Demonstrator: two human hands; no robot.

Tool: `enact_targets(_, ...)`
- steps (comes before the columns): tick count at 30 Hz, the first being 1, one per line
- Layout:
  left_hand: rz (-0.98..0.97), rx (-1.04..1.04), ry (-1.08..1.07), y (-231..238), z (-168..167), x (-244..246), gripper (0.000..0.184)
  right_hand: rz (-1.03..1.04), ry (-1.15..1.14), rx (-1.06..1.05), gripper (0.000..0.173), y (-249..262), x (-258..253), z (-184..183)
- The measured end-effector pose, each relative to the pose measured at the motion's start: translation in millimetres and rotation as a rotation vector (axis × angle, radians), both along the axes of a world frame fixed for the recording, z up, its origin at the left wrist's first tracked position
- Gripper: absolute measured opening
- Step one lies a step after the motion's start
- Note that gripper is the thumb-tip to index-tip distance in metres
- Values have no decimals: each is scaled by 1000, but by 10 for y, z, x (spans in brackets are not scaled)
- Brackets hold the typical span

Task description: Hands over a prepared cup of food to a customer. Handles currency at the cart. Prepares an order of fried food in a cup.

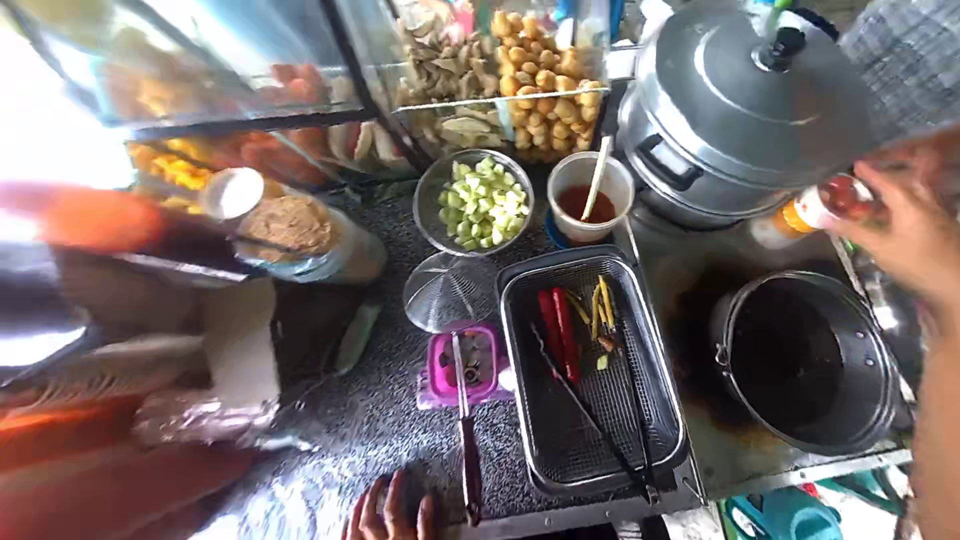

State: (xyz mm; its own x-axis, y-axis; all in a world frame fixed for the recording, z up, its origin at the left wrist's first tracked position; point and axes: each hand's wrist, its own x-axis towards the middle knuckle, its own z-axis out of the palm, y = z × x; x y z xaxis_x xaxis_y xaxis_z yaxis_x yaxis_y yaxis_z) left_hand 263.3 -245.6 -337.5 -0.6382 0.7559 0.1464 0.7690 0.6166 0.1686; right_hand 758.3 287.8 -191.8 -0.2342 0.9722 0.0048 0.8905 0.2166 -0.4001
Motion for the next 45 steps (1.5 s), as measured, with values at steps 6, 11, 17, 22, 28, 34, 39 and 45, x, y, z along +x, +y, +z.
enact_targets(6, -17, 58, 21, 14, -38, 10, 68, 314, 368, -441, 61, -2080, -985, 162)
enact_targets(11, -23, 97, 1, 14, -40, 24, 69, 602, 461, -770, 58, -3289, -2660, -285)
enact_targets(17, -84, 93, -137, 27, 79, 34, 70, 376, 181, -499, 78, -3850, -3608, -561)
enact_targets(22, -216, 89, -294, -154, 139, -145, 69, 180, 311, -456, 66, -3905, -3803, -718)
enact_targets(28, -454, 169, -497, -371, 283, -703, 69, 180, 403, -193, 47, -4174, -3608, -667)
enact_targets(34, -537, 188, -573, -489, 398, -1144, 63, -62, 377, -78, 59, -4472, -3158, -548)
enact_targets(39, -591, 172, -552, -404, 448, -1349, 59, -300, 218, -75, 57, -4455, -2913, -546)
enact_targets(45, -659, -8, -684, -48, 629, -1431, 48, -419, 113, -233, 60, -4310, -2880, -609)
